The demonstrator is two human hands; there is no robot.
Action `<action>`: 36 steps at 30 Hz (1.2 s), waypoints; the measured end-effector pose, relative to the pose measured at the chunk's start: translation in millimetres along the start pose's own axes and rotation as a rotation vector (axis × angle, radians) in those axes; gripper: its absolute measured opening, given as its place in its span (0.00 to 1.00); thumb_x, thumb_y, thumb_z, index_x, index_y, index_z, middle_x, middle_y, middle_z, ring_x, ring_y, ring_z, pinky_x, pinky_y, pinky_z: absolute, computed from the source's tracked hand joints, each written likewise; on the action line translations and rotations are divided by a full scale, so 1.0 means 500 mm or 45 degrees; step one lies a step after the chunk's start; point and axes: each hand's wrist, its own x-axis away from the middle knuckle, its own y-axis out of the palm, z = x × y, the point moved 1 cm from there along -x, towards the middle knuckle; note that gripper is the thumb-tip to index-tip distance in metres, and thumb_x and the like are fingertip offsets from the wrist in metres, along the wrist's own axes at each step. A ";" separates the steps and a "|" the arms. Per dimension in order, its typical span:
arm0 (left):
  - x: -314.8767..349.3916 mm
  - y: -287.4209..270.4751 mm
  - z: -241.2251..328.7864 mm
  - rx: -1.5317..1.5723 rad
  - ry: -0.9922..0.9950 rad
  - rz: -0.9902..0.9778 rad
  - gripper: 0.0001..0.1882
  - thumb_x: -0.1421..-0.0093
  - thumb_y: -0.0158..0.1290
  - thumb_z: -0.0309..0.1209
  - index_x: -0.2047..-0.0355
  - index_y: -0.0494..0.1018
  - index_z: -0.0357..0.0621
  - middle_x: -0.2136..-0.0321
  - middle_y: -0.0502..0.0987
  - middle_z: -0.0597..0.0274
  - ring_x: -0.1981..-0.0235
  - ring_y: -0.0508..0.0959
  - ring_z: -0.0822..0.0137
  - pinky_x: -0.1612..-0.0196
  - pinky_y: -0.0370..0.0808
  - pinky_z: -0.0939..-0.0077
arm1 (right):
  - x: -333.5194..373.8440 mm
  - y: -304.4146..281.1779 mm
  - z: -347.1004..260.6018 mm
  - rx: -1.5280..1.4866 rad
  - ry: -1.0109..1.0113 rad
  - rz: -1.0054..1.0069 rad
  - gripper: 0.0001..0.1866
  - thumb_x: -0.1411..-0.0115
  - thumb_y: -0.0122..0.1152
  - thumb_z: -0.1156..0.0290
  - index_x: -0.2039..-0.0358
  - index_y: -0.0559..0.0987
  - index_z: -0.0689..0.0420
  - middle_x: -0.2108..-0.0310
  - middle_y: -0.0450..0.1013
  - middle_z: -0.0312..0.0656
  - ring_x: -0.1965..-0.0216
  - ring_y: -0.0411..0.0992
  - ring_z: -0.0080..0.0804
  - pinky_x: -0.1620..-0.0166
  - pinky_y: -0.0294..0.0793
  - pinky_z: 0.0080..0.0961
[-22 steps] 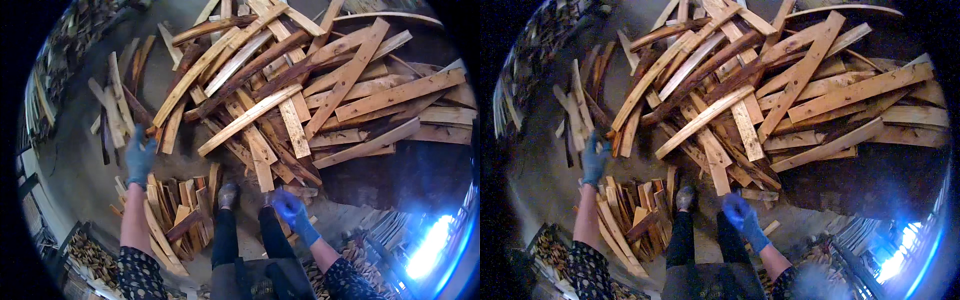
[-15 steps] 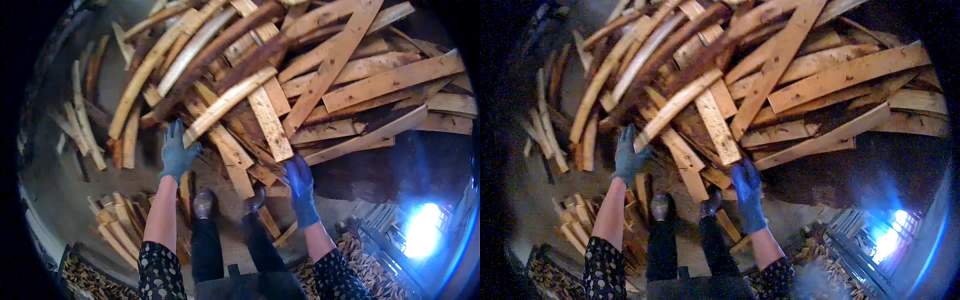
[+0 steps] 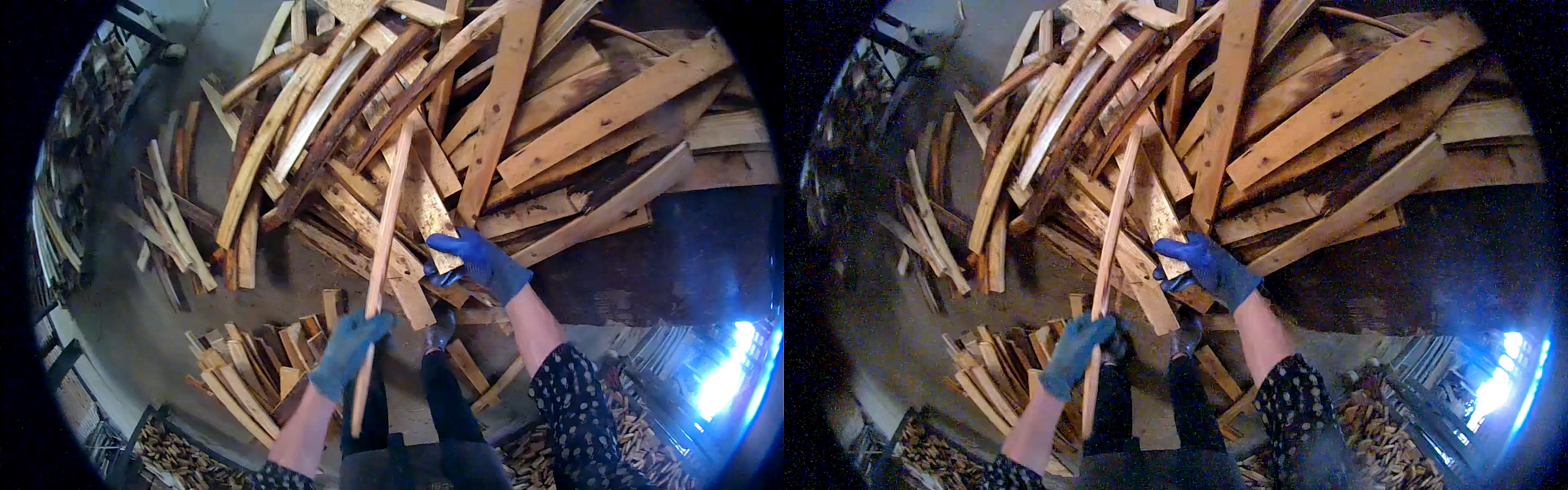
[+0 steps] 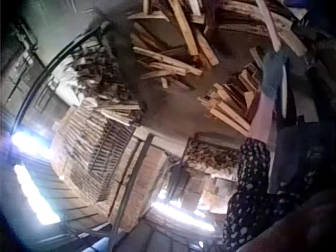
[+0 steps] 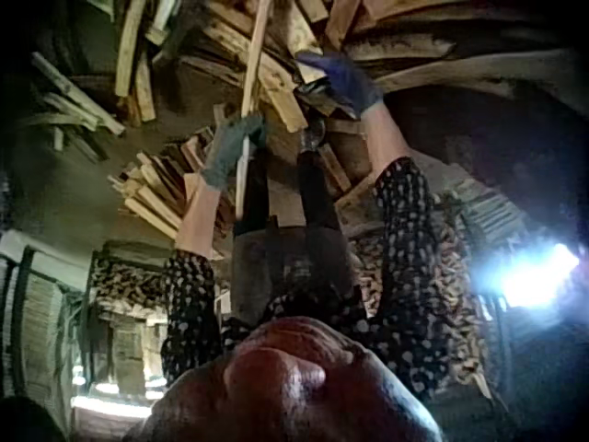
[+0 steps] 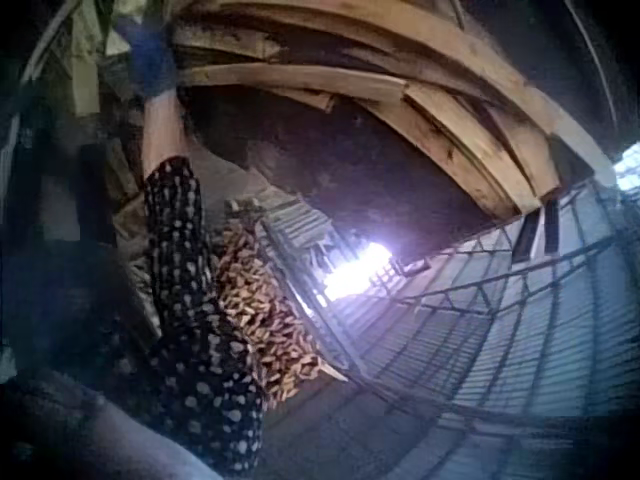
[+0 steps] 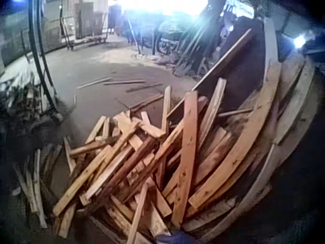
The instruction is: The person picks up wooden planks from a large pile on the floor and stacks them into a neat pile. The person wears blue gloves and repeatedly handles the planks one by one or in small groups, moving them from a disorganized heap to an organized stack.
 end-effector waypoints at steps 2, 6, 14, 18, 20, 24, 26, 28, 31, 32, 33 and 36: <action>0.101 0.014 0.013 0.008 -0.060 0.034 0.16 0.45 0.58 0.36 0.63 0.74 0.35 0.73 0.76 0.64 0.73 0.74 0.76 0.67 0.71 0.82 | 0.037 0.026 0.004 0.065 -0.056 -0.032 0.22 0.40 0.57 0.59 0.53 0.72 0.63 0.68 0.76 0.45 0.70 0.76 0.34 0.68 0.78 0.30; 0.266 -0.043 -0.032 0.197 0.040 0.327 0.15 0.45 0.58 0.35 0.64 0.74 0.34 0.75 0.77 0.61 0.75 0.76 0.72 0.68 0.73 0.78 | 0.233 0.123 0.135 -0.266 0.092 -0.111 0.19 0.43 0.62 0.63 0.57 0.74 0.64 0.72 0.76 0.42 0.73 0.76 0.30 0.70 0.78 0.27; 0.156 -0.452 0.093 -0.822 0.753 1.114 0.27 0.40 0.55 0.33 0.45 0.63 0.32 0.53 0.70 0.61 0.57 0.70 0.74 0.56 0.70 0.78 | 0.577 0.244 0.300 -0.386 0.402 -0.005 0.21 0.38 0.53 0.73 0.46 0.66 0.66 0.57 0.74 0.47 0.55 0.74 0.36 0.52 0.76 0.31; 0.178 -0.239 0.087 -0.211 0.370 0.356 0.29 0.40 0.55 0.34 0.41 0.60 0.37 0.52 0.68 0.66 0.53 0.69 0.74 0.49 0.67 0.79 | 0.591 0.305 0.358 -0.345 0.417 -0.214 0.21 0.37 0.52 0.74 0.45 0.65 0.65 0.53 0.72 0.47 0.54 0.73 0.35 0.51 0.74 0.28; 0.181 -0.161 -0.026 0.128 0.109 0.202 0.26 0.40 0.55 0.35 0.44 0.63 0.38 0.53 0.70 0.64 0.53 0.70 0.74 0.51 0.69 0.78 | 0.577 0.357 0.358 -0.405 0.448 -0.335 0.21 0.38 0.55 0.70 0.46 0.67 0.62 0.55 0.73 0.43 0.55 0.73 0.28 0.51 0.73 0.23; 0.250 -0.048 0.017 0.551 -0.042 0.211 0.23 0.41 0.53 0.32 0.48 0.65 0.33 0.60 0.76 0.52 0.64 0.79 0.63 0.60 0.77 0.71 | 0.554 0.418 0.467 -0.317 0.673 -0.584 0.25 0.39 0.57 0.72 0.42 0.64 0.60 0.51 0.71 0.40 0.51 0.69 0.24 0.50 0.71 0.19; 0.260 -0.095 0.014 0.411 0.056 0.327 0.23 0.41 0.51 0.30 0.47 0.63 0.30 0.64 0.78 0.47 0.67 0.80 0.60 0.62 0.79 0.69 | 0.479 0.393 0.356 0.328 0.111 -0.594 0.27 0.41 0.59 0.71 0.41 0.65 0.57 0.49 0.69 0.39 0.49 0.67 0.26 0.45 0.67 0.27; 0.297 -0.155 0.007 0.357 0.068 0.499 0.23 0.41 0.51 0.27 0.46 0.62 0.30 0.65 0.78 0.49 0.67 0.80 0.59 0.62 0.79 0.69 | 0.333 0.297 0.338 -0.498 0.035 -0.350 0.20 0.38 0.54 0.63 0.47 0.67 0.55 0.56 0.69 0.37 0.54 0.66 0.26 0.49 0.66 0.28; 0.409 -0.266 -0.063 0.337 0.166 0.675 0.23 0.43 0.52 0.24 0.47 0.65 0.31 0.65 0.78 0.50 0.65 0.79 0.61 0.60 0.78 0.67 | 0.077 0.165 0.210 0.019 -0.453 0.245 0.13 0.39 0.54 0.58 0.59 0.72 0.53 0.68 0.68 0.34 0.65 0.65 0.24 0.61 0.68 0.25; 0.422 -0.279 -0.071 0.256 0.138 0.711 0.22 0.43 0.53 0.24 0.48 0.65 0.31 0.65 0.78 0.51 0.65 0.79 0.62 0.59 0.78 0.69 | 0.007 0.091 0.183 0.233 -0.742 0.471 0.11 0.40 0.56 0.59 0.64 0.75 0.52 0.73 0.68 0.33 0.71 0.66 0.23 0.67 0.69 0.23; 0.447 -0.302 -0.107 0.168 0.088 0.810 0.22 0.43 0.53 0.24 0.48 0.66 0.32 0.64 0.78 0.52 0.64 0.79 0.63 0.59 0.77 0.70 | -0.060 0.048 0.153 0.219 -0.685 0.558 0.12 0.40 0.56 0.59 0.62 0.75 0.52 0.71 0.69 0.34 0.69 0.68 0.24 0.66 0.71 0.24; 0.519 -0.420 -0.266 -0.077 -0.027 0.941 0.22 0.43 0.56 0.27 0.49 0.68 0.32 0.61 0.77 0.58 0.62 0.77 0.69 0.57 0.72 0.76 | -0.130 0.017 0.076 -0.082 -0.141 0.466 0.15 0.40 0.57 0.59 0.56 0.74 0.53 0.63 0.72 0.38 0.65 0.72 0.30 0.62 0.75 0.26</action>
